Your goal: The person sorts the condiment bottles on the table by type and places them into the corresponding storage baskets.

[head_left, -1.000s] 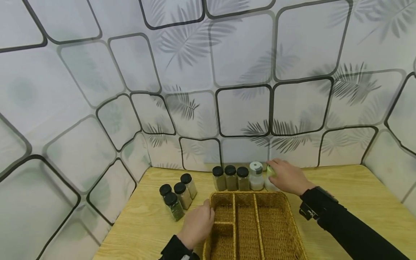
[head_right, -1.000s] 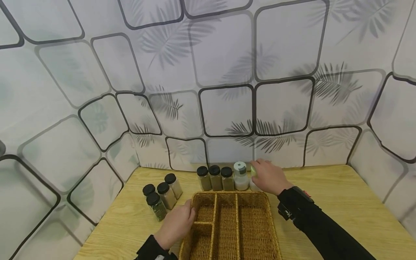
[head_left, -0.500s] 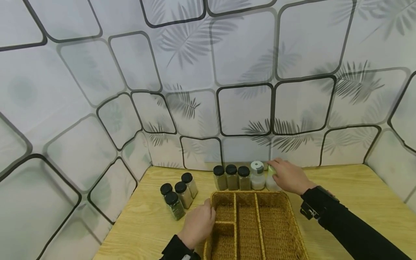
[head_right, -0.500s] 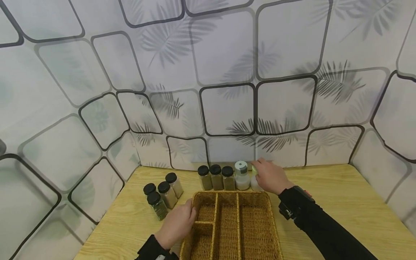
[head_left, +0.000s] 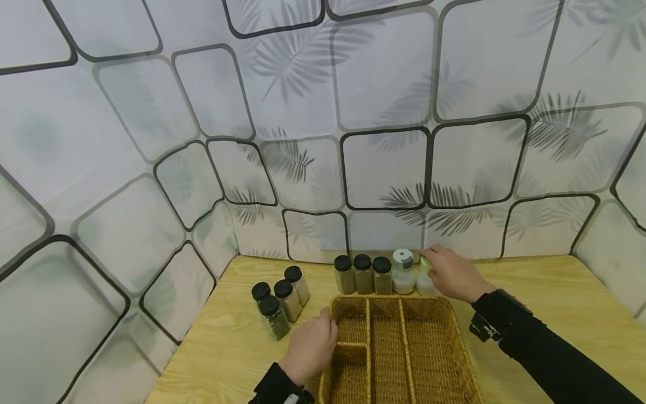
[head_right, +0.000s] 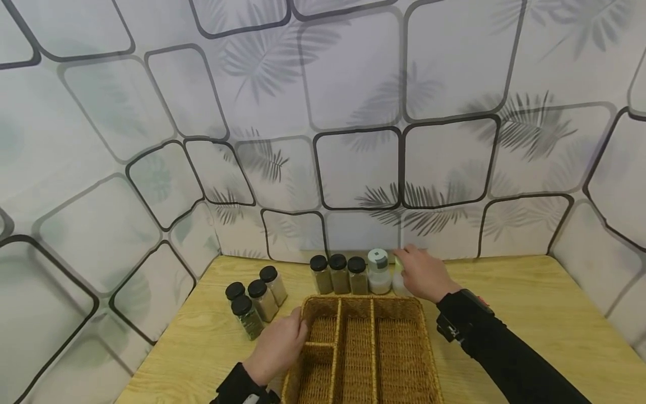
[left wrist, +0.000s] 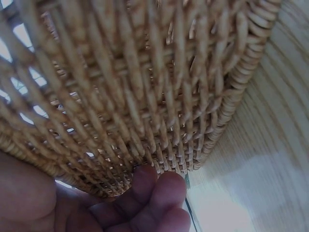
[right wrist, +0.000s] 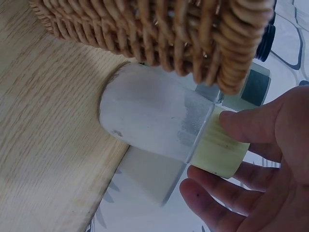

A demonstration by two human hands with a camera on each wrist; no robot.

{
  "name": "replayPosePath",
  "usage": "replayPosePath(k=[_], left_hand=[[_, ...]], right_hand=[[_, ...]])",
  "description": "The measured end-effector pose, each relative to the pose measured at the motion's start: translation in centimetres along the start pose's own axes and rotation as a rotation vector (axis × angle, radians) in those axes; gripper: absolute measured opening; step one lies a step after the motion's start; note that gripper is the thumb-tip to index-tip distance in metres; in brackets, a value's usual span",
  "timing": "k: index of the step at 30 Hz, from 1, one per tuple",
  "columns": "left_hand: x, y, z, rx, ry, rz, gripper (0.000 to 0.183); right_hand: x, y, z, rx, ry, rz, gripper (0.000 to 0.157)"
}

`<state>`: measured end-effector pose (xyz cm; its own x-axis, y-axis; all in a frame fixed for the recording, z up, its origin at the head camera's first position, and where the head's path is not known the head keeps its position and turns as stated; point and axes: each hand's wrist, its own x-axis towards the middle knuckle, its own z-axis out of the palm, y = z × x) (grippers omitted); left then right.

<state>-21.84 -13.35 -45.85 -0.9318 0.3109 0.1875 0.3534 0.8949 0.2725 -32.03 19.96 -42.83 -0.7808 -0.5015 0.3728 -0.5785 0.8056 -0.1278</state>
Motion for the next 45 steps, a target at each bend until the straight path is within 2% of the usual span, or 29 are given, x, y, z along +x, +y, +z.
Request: replayPosePath(k=[12, 25, 34, 45], left_hand=[[-0.3, 0.2, 0.2, -0.005, -0.027, -0.038, 0.032], [-0.1, 0.0, 0.0, -0.012, -0.025, -0.03, 0.033], [-0.1, 0.1, 0.0, -0.032, -0.052, -0.044, 0.037], [-0.1, 0.2, -0.1, -0.01, 0.014, -0.003, 0.033]], right_hand=[[-0.7, -0.1, -0.4, 0.038, -0.003, 0.005, 0.044], [-0.5, -0.4, -3.1, 0.002, -0.011, 0.018, 0.044], [-1.1, -1.0, -4.9, -0.023, 0.012, 0.04, 0.044], [-1.6, -2.4, -7.9, -0.055, 0.048, 0.016, 0.047]])
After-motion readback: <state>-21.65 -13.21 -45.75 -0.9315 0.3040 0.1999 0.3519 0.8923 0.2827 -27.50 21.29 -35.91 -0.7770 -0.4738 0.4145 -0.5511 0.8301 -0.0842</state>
